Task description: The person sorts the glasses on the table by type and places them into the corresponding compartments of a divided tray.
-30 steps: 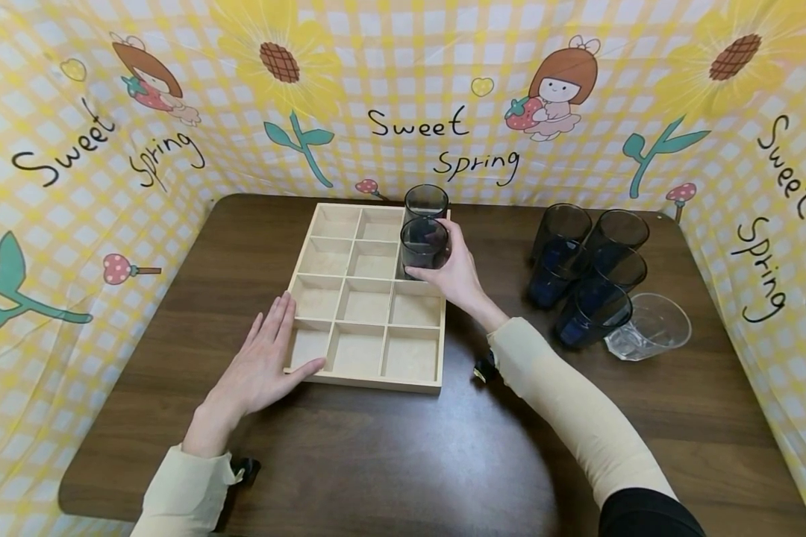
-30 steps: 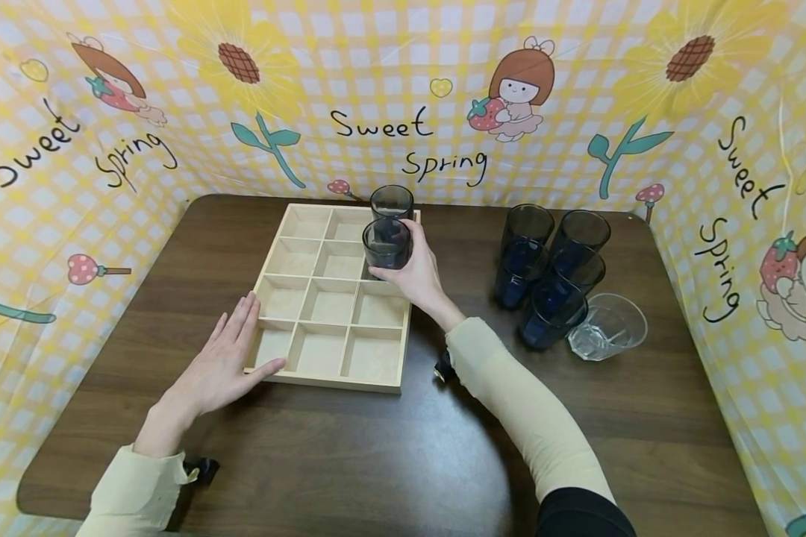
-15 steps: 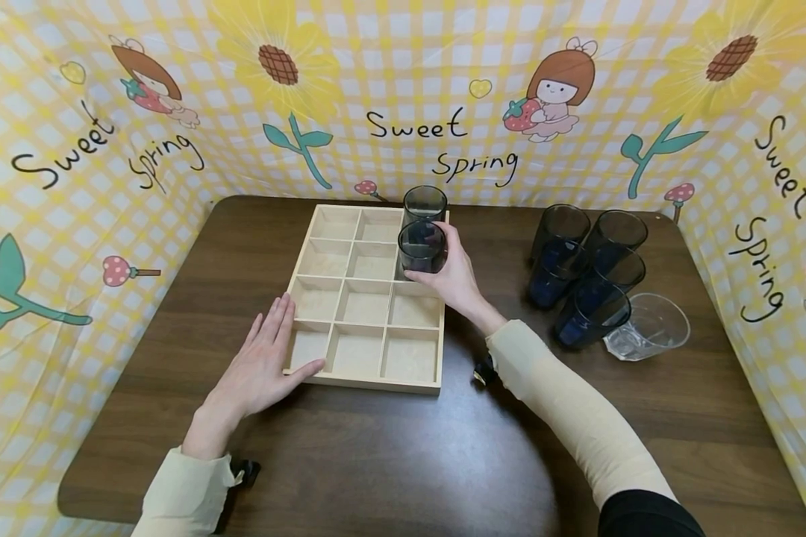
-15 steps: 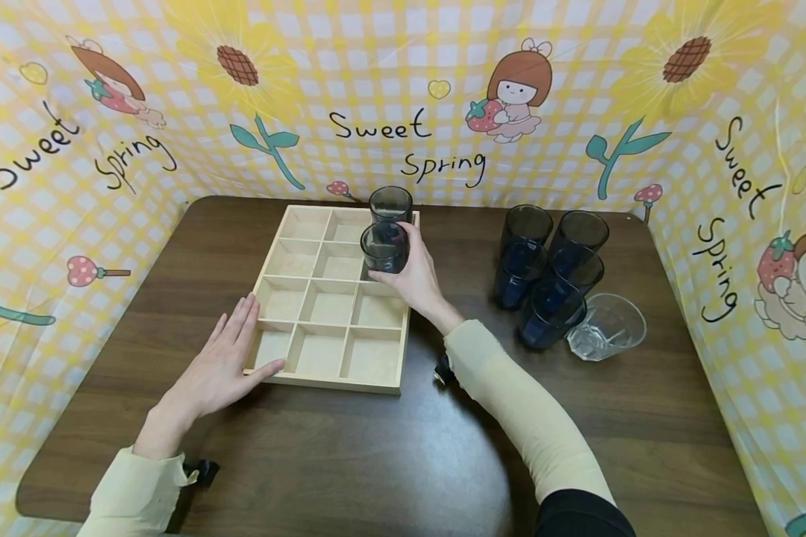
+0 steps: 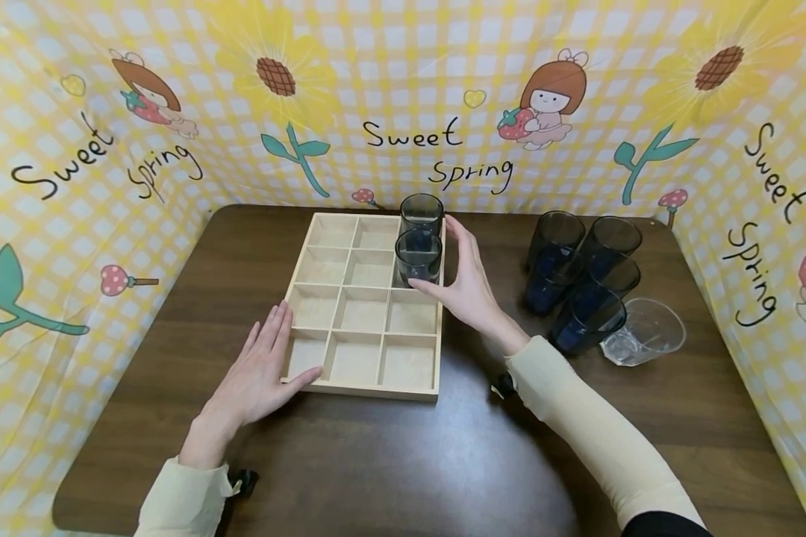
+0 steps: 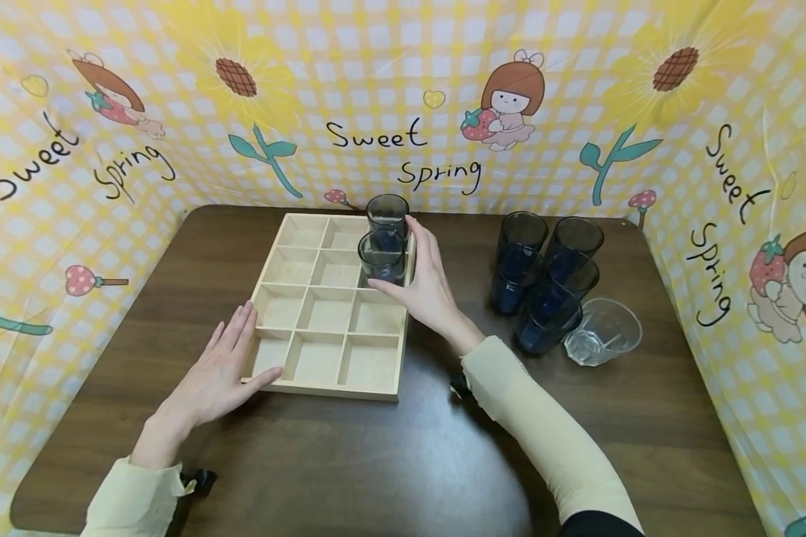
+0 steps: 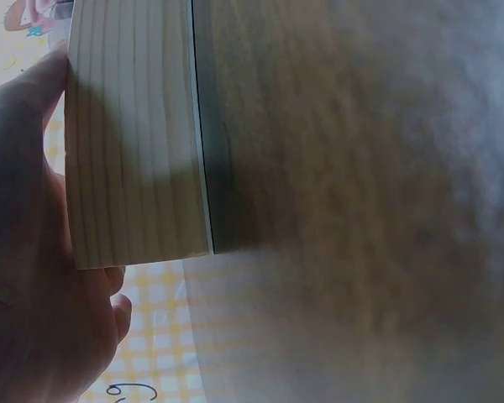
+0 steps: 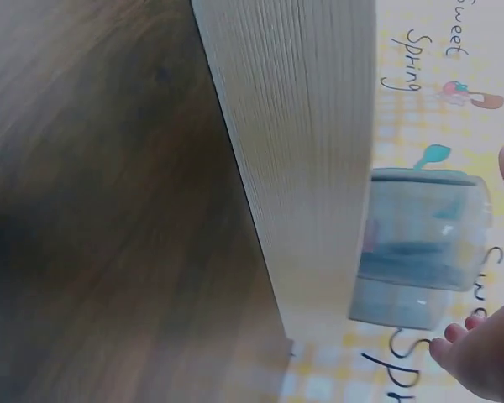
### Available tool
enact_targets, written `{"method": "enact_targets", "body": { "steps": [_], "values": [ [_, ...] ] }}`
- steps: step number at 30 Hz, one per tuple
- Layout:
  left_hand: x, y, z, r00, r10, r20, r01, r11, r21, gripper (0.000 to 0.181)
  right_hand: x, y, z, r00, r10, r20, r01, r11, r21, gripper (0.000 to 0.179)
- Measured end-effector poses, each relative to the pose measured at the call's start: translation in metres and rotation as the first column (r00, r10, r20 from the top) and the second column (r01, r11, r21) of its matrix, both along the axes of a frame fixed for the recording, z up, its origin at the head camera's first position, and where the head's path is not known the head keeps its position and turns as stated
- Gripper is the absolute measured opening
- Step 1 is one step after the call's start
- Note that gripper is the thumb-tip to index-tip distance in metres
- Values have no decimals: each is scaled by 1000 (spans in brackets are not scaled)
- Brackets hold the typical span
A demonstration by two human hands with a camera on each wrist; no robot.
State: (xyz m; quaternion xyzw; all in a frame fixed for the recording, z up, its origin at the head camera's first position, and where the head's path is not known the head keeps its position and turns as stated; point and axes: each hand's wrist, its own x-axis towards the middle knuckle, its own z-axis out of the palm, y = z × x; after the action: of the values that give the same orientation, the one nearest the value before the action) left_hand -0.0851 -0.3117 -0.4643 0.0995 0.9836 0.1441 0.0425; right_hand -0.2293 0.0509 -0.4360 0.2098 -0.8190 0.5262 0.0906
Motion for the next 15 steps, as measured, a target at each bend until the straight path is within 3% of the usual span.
{"method": "enact_targets", "body": {
  "steps": [8,15],
  "values": [
    [7,6,6,1000,9,19,-9,1000,-14,117,25,25,10,994,24,-103,-15,995,96,117],
    [6,6,4,1000,4,1,-4,1000,-8,119,46,54,20,978,28,-207,-1,992,129,114]
  ]
}}
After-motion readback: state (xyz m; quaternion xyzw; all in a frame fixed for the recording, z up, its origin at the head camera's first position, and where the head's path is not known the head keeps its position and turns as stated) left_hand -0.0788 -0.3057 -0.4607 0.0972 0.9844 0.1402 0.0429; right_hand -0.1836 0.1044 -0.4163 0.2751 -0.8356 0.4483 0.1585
